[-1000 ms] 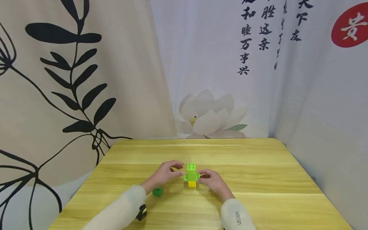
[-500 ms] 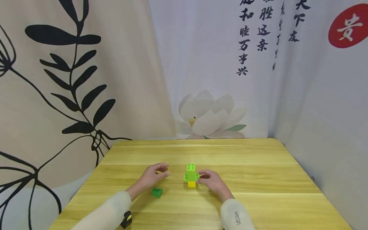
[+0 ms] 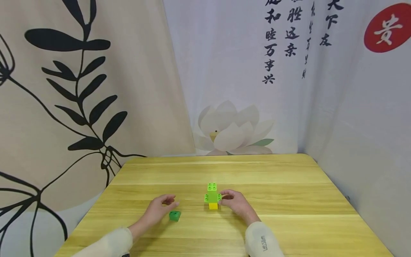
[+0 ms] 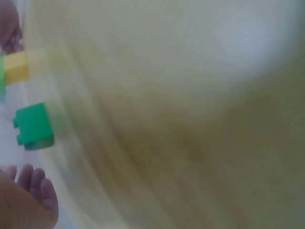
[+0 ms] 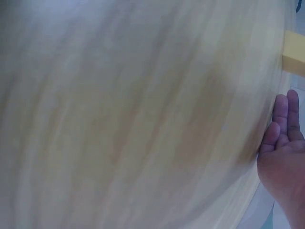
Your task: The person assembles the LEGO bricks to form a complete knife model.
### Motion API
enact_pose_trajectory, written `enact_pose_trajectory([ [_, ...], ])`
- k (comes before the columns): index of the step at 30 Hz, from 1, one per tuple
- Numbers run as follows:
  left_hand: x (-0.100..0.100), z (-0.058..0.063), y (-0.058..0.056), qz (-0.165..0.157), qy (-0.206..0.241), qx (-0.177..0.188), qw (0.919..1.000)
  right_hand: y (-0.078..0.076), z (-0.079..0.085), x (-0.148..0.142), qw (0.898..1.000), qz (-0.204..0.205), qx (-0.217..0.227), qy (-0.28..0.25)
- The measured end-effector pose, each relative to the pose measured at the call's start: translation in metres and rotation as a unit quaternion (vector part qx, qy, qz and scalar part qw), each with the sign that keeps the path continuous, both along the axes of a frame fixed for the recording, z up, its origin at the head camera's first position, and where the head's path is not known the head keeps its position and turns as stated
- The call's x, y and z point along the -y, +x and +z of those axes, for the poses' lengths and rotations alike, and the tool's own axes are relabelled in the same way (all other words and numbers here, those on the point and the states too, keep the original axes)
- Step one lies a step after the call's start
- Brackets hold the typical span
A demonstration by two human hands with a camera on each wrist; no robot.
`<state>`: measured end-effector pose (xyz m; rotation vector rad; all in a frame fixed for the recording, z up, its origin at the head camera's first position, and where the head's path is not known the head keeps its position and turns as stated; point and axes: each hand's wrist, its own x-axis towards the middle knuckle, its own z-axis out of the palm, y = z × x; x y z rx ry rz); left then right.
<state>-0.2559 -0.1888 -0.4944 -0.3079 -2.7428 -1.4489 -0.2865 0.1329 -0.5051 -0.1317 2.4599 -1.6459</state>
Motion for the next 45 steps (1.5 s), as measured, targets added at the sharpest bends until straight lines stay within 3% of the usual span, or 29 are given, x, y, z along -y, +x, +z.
enact_pose_trajectory([
  [6, 0.003, -0.006, 0.016, -0.013, -0.001, 0.004, 0.9999, 0.000, 0.000, -0.001, 1.000, 0.000, 0.000, 0.000],
  [12, 0.003, -0.013, 0.024, -0.018, -0.001, 0.016, 0.9997, 0.000, 0.000, -0.002, 1.000, 0.001, -0.001, 0.007],
  [26, 0.017, -0.013, 0.019, -0.019, -0.014, 0.014, 0.9996, 0.000, -0.002, -0.001, 1.000, 0.000, -0.005, 0.002],
  [36, 0.029, -0.010, 0.016, 0.002, -0.016, 0.033, 0.9993, -0.001, -0.001, -0.002, 1.000, 0.000, -0.004, 0.006],
  [45, 0.033, -0.015, 0.011, -0.014, -0.020, 0.025, 0.9994, 0.001, 0.001, -0.001, 1.000, 0.001, -0.007, 0.006],
])
